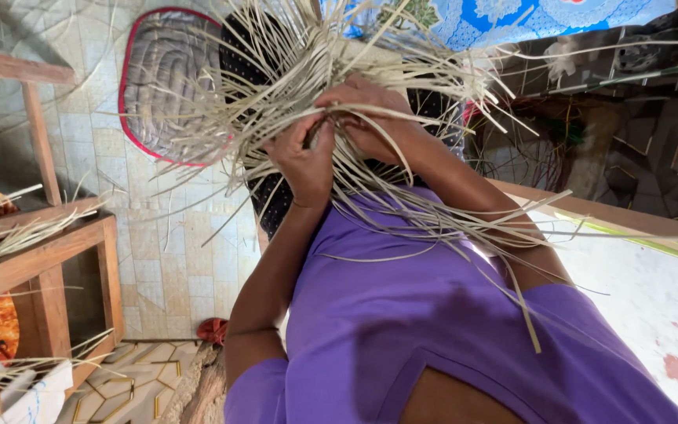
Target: The person weaves dried plant fibers into a basket base, interlacing strands by hand to form a tight pattern. They repeatedly adjust and tighten the weave while holding the basket between their legs.
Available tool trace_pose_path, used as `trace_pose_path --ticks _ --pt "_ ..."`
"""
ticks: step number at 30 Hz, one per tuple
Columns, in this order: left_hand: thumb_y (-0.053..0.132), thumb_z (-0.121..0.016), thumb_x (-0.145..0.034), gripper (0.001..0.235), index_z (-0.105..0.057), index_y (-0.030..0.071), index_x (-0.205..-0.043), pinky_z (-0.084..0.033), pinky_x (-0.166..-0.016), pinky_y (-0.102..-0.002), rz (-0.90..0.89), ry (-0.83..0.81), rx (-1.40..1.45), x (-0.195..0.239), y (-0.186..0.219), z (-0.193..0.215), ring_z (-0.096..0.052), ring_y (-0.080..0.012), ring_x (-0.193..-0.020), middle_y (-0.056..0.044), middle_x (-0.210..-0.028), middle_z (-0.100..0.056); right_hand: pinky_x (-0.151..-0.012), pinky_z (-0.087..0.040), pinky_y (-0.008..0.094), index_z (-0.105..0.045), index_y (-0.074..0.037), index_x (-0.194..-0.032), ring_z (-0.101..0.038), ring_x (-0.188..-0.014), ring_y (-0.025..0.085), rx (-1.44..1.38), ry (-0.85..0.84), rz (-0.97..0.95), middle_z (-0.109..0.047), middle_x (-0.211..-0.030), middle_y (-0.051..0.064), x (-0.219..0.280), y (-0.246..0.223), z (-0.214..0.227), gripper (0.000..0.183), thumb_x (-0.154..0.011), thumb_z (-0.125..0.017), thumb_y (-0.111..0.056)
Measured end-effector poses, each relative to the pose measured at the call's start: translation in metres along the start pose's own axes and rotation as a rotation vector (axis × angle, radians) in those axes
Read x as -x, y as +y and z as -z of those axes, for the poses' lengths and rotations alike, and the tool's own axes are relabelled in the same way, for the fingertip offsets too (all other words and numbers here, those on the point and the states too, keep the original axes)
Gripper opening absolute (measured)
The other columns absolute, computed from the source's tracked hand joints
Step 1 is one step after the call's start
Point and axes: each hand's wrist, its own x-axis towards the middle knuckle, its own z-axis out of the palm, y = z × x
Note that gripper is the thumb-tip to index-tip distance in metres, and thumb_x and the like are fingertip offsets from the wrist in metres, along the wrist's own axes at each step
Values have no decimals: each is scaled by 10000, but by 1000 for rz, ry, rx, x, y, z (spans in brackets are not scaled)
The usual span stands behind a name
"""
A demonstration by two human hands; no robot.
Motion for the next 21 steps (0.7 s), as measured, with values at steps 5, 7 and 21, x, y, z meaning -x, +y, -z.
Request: trace_pose_path --ticks 5,7,21 --pt "-31 -638 -732 116 -625 67 -792 -471 -680 -270 -107 12 -11 -10 22 8 -594 -124 -615 -25 -733 -647 -457 -409 297 -568 -142 -866 -536 -640 181 -77 73 166 -536 -785 44 -1 -3 15 73 -837 -590 -79" --pt "-13 -647 -728 111 -620 92 -752 -439 -743 -277 -107 -1 -50 -11 16 5 -578 -110 -582 0 -708 -641 -469 -408 255 -556 -99 -788 -528 -596 136 -99 99 160 -560 -755 30 3 0 16 109 -821 -658 -76" --pt "200 -588 -843 182 -598 109 -686 -426 -562 -345 401 -354 360 -8 -1 4 -507 -181 -521 -73 -534 -531 -516 -478 353 -606 -179 -987 -583 -578 239 -314 112 569 -585 -774 37 9 -109 -14 164 -857 -546 -98"
